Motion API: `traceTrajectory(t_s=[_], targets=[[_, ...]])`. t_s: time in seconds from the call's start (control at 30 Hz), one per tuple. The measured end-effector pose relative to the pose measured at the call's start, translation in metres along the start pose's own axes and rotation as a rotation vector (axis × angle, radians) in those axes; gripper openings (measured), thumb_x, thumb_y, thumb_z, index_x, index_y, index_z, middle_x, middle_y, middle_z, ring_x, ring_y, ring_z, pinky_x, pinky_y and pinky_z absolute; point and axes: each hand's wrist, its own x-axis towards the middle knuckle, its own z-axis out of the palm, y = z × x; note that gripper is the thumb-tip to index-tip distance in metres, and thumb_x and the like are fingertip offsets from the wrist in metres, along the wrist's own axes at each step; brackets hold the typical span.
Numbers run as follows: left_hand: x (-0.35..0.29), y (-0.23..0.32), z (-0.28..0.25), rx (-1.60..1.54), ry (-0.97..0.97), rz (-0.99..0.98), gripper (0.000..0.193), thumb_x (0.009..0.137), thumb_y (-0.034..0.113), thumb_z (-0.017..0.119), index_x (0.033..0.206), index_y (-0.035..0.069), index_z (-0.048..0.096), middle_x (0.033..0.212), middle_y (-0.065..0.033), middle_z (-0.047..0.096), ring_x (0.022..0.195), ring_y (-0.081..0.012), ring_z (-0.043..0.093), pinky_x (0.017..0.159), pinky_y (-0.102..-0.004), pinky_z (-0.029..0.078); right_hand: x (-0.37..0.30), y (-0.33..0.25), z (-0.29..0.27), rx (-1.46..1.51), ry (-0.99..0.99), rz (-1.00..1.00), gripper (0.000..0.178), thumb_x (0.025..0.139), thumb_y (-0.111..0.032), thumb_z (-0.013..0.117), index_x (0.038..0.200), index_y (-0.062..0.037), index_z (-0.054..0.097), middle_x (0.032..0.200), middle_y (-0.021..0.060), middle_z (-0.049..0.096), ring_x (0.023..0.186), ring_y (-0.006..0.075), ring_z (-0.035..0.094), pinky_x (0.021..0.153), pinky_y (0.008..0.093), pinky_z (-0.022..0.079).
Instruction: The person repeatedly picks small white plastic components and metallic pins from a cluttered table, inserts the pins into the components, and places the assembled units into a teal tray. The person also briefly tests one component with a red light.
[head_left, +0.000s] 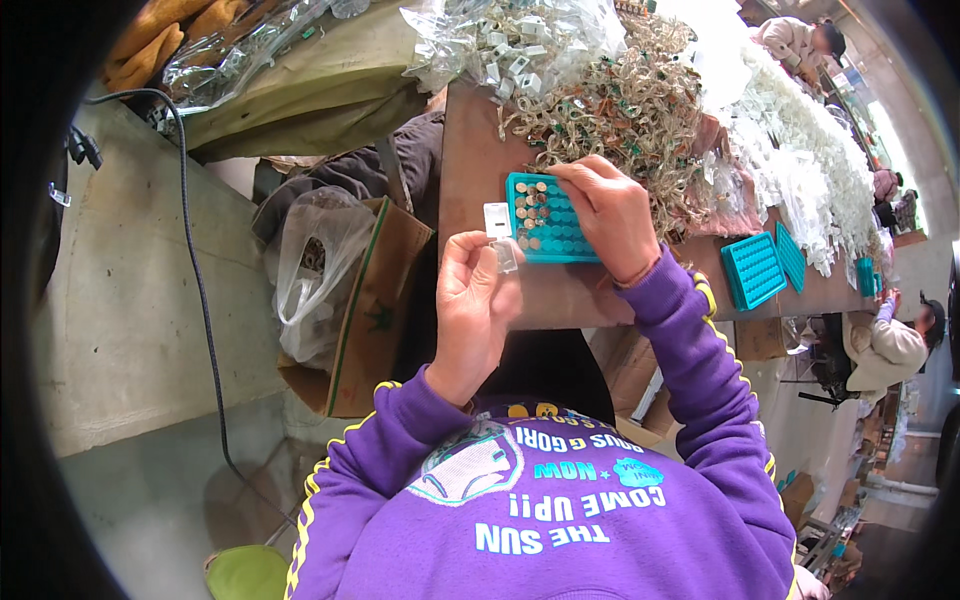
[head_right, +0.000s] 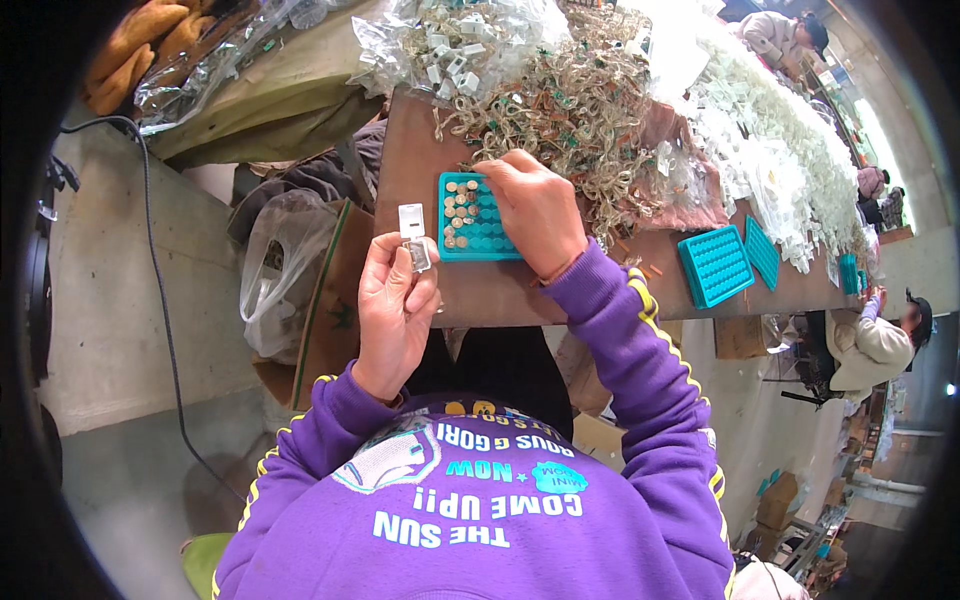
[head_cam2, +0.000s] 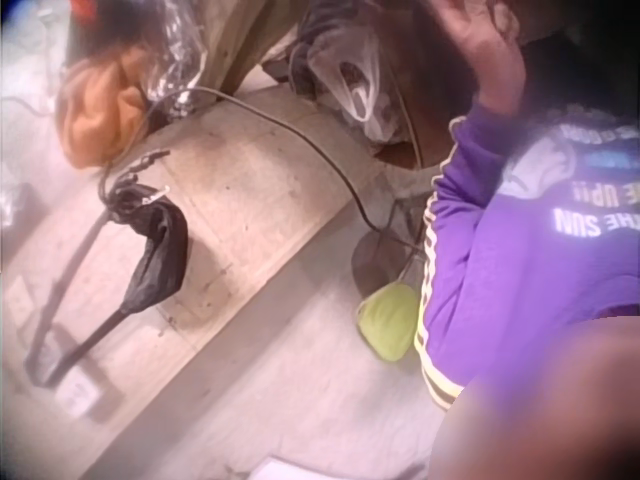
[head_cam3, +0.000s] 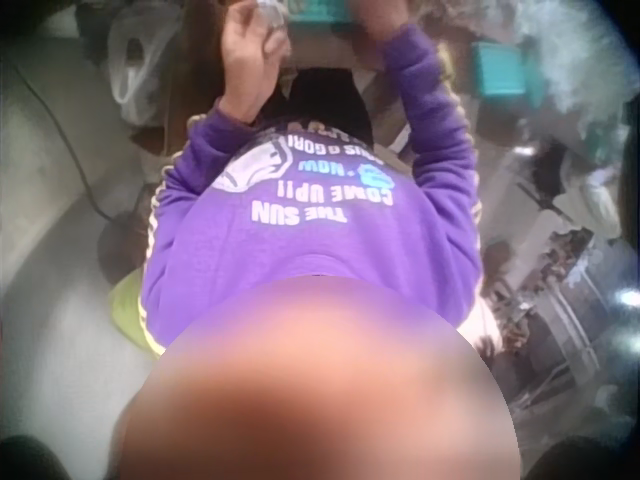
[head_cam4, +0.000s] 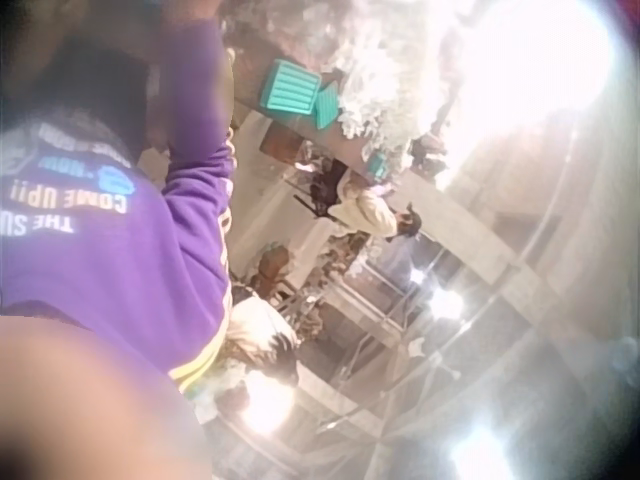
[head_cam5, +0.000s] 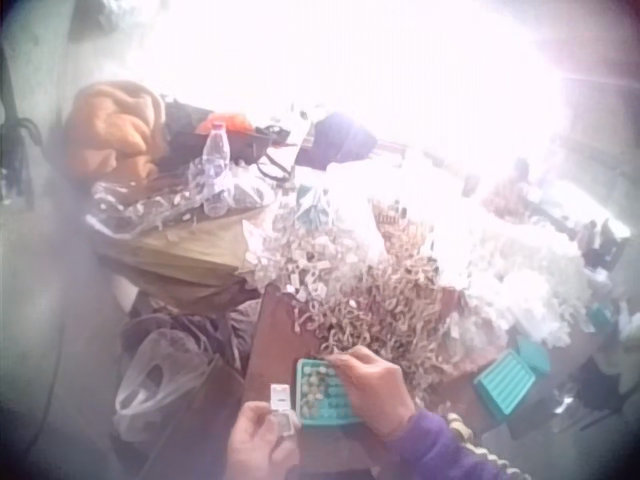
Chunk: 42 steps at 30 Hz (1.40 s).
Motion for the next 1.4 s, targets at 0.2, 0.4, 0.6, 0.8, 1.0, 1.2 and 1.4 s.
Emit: traceTrajectory(t_s=[0.2,0.4,0.6,0.8,1.0,1.2,1.4], targets=[[0.012,-0.001,-0.003,0.027,0.004,0.001,0.012,0.102,0.014,0.049,0.113,0.008,0.049,0.1,-0.0067,0.063,0.054,-0.0005,0.037,0.047,-0.0153,0.03,0.008,0.012,0.015,-0.083,-0.114,-0.101,0.012,0.081,-0.009,0.067,0.092,-0.0075,0.067,0.085,0.0097,0.063,0.081,0.0309,0.064,0.072,0.0389,0.053],[0.019,0.0,-0.01,0.002,0.017,-0.009,0.014,0.1,0.013,0.054,0.113,0.007,0.051,0.098,-0.0064,0.065,0.057,-0.0011,0.042,0.049,-0.0163,0.033,0.007,0.009,0.011,0.064,-0.123,0.05,0.013,0.079,-0.009,0.069,0.091,-0.005,0.065,0.084,0.0106,0.063,0.078,0.0312,0.064,0.07,0.0395,0.053],[0.019,0.0,-0.011,0.012,0.018,-0.016,0.016,0.099,0.015,0.057,0.112,0.005,0.053,0.097,-0.0057,0.065,0.069,-0.004,0.053,0.052,-0.0175,0.037,0.017,0.007,0.011,0.045,-0.179,-0.01,0.01,0.08,-0.006,0.066,0.09,-0.004,0.065,0.085,0.0114,0.064,0.076,0.0317,0.065,0.068,0.0398,0.053],[0.019,0.003,-0.01,-0.028,0.004,-0.057,0.016,0.099,0.016,0.058,0.111,0.006,0.053,0.098,-0.0059,0.065,0.075,-0.007,0.057,0.058,-0.0197,0.042,0.018,0.0,0.013,0.022,-0.147,-0.029,0.008,0.079,-0.005,0.069,0.087,-0.0033,0.067,0.082,0.0113,0.064,0.074,0.0287,0.065,0.065,0.037,0.053],[0.02,0.003,-0.013,-0.103,-0.062,-0.088,0.016,0.098,0.015,0.059,0.11,0.009,0.052,0.099,-0.0085,0.066,0.081,-0.0123,0.062,0.07,-0.0234,0.051,0.006,-0.034,-0.018,0.394,-0.088,0.192,0.01,0.077,-0.002,0.074,0.086,-0.0022,0.07,0.079,0.0053,0.065,0.066,0.0115,0.064,0.062,0.0253,0.052],[0.021,-0.003,-0.014,-0.096,-0.114,-0.007,0.012,0.097,0.011,0.059,0.107,0.007,0.054,0.101,-0.0099,0.066,0.089,-0.0164,0.065,0.079,-0.0306,0.055,-0.008,-0.062,-0.013,0.205,-0.027,-0.072,0.011,0.076,-0.002,0.072,0.086,-0.0043,0.066,0.079,0.0084,0.061,0.068,0.0247,0.064,0.058,0.0311,0.052],[0.02,-0.006,-0.014,-0.059,-0.107,0.021,0.012,0.097,0.011,0.059,0.107,0.006,0.056,0.102,-0.0095,0.066,0.088,-0.0164,0.064,0.08,-0.0313,0.054,-0.009,-0.061,-0.019,0.107,-0.122,-0.173,0.012,0.078,-0.003,0.068,0.09,-0.0067,0.064,0.082,0.0078,0.059,0.069,0.0257,0.064,0.058,0.0331,0.051]])
